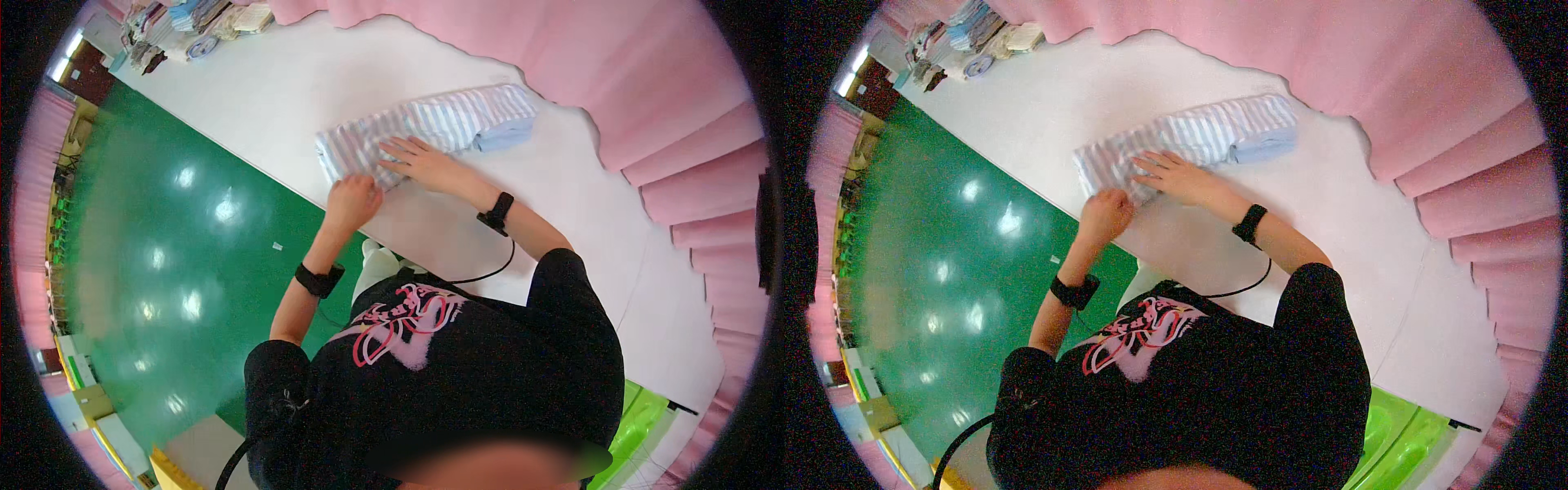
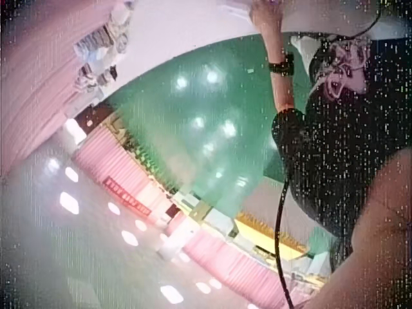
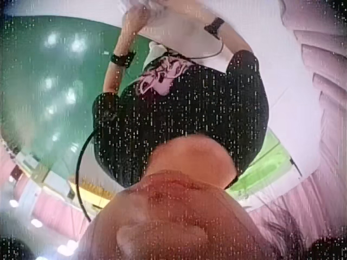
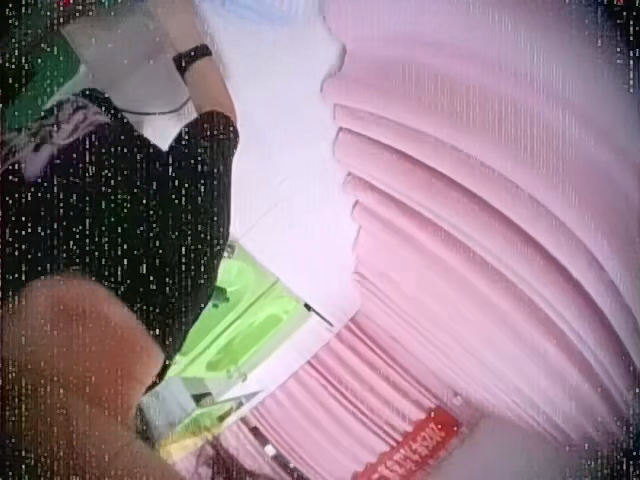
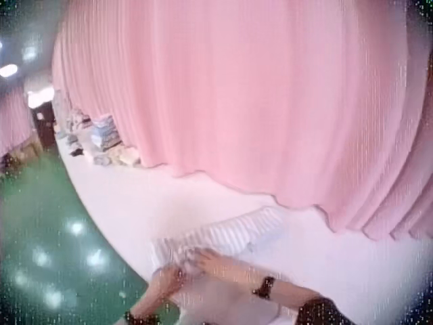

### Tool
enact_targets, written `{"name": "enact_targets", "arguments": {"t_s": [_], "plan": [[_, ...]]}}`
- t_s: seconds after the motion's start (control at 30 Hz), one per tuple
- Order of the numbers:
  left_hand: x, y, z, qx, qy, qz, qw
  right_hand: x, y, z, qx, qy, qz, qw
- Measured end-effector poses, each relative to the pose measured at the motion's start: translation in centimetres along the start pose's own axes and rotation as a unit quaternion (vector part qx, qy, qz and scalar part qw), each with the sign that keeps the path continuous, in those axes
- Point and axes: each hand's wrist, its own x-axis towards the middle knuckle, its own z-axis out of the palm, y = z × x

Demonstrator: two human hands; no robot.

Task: The person spreads out and folds a blue pad on a table, then spreads out a striped baby romper, smooths it, and folds it into a compact bundle before placing it on a stack of clothes.

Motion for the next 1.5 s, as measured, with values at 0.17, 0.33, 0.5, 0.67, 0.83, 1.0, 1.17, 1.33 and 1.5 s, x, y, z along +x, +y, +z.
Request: {"name": "enact_targets", "arguments": {"t_s": [0.17,0.33,0.5,0.67,0.83,1.0,1.17,1.33,1.5], "plan": [[3.5,0.0,-0.8,0.037,0.239,0.06,0.968,-0.2,-0.3,2.3,0.121,0.039,0.074,0.989],[5.6,-3.2,3.0,0.123,0.165,0.074,0.976,0.5,4.8,0.2,0.372,-0.078,0.272,0.884],[4.4,-1.3,1.5,0.162,0.179,-0.01,0.97,-1.0,6.5,4.1,0.08,0.003,0.311,0.947],[1.6,-4.3,3.5,-0.124,0.415,-0.177,0.884,-0.8,5.5,5.2,0.047,-0.048,0.319,0.945],[0.6,-4.8,1.1,-0.548,0.149,-0.362,0.739,-0.3,6.2,4.9,0.092,-0.032,0.33,0.939],[0.7,-7.3,0.7,-0.564,0.021,-0.365,0.741,2.0,6.9,4.0,0.316,0.177,0.333,0.871],[2.8,-6.9,0.3,-0.641,0.073,-0.314,0.696,3.4,6.9,5.5,0.415,0.113,0.461,0.776],[6.9,-1.6,-9.0,-0.628,0.178,-0.174,0.737,3.3,4.6,0.9,0.862,0.027,0.32,0.392],[15.9,4.0,-10.7,-0.387,0.165,-0.066,0.905,1.8,3.6,-1.9,0.908,0.203,0.219,0.295]]}}
